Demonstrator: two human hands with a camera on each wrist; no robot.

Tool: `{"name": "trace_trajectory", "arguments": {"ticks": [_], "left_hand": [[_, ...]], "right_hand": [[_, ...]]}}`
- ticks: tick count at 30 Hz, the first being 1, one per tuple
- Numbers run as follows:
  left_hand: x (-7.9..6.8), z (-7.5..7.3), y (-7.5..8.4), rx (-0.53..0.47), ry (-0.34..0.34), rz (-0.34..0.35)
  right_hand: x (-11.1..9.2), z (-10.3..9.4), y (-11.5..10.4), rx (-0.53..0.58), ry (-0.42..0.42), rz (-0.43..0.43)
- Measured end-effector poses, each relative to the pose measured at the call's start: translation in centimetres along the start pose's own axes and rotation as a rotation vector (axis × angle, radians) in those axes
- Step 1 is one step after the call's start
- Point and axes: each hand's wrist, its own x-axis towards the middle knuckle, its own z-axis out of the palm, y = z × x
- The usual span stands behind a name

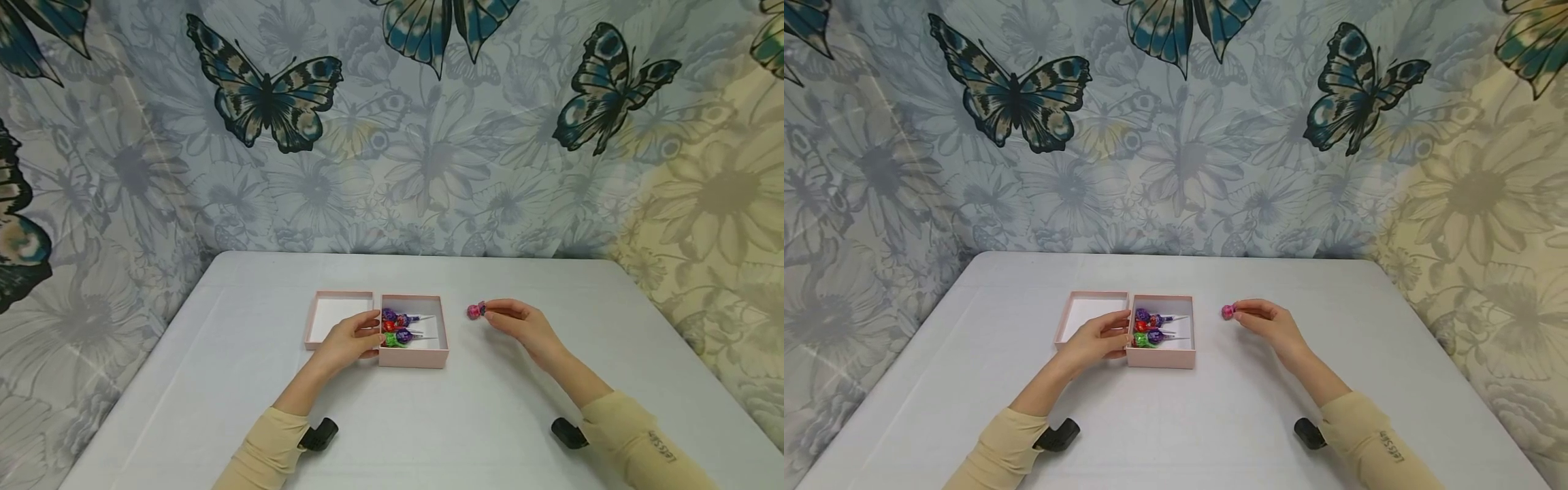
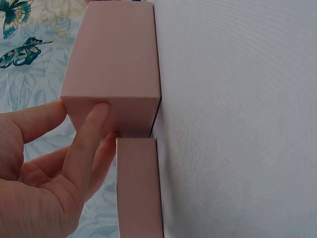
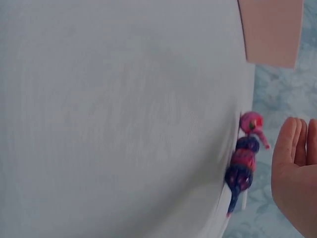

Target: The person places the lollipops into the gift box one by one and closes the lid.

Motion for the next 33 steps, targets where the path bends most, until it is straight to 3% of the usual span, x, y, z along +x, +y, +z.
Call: {"name": "trace_trajectory", "arguments": {"ticks": [8,20,24,28,33], "left_hand": [[0.0,0.0,0.0,0.027,0.002,-0.006],[0.0,0.0,-0.1,0.022,0.004,-0.01],[0.1,0.0,-0.1,0.02,0.005,-0.01],[0.1,0.0,0.0,0.013,0.005,-0.004],[0.1,0.0,-0.1,0.006,-0.004,-0.001]], "right_hand": [[-0.4,-2.4,0.6,-0.027,0.032,-0.006],[-0.2,-4.3,1.7,-0.086,0.065,-0.047],[-0.2,-4.7,1.7,-0.197,0.086,-0.047],[-0.1,-5.0,1.7,-0.385,0.116,-0.048],[0.0,-5.0,1.8,-0.582,0.107,-0.135]]}}
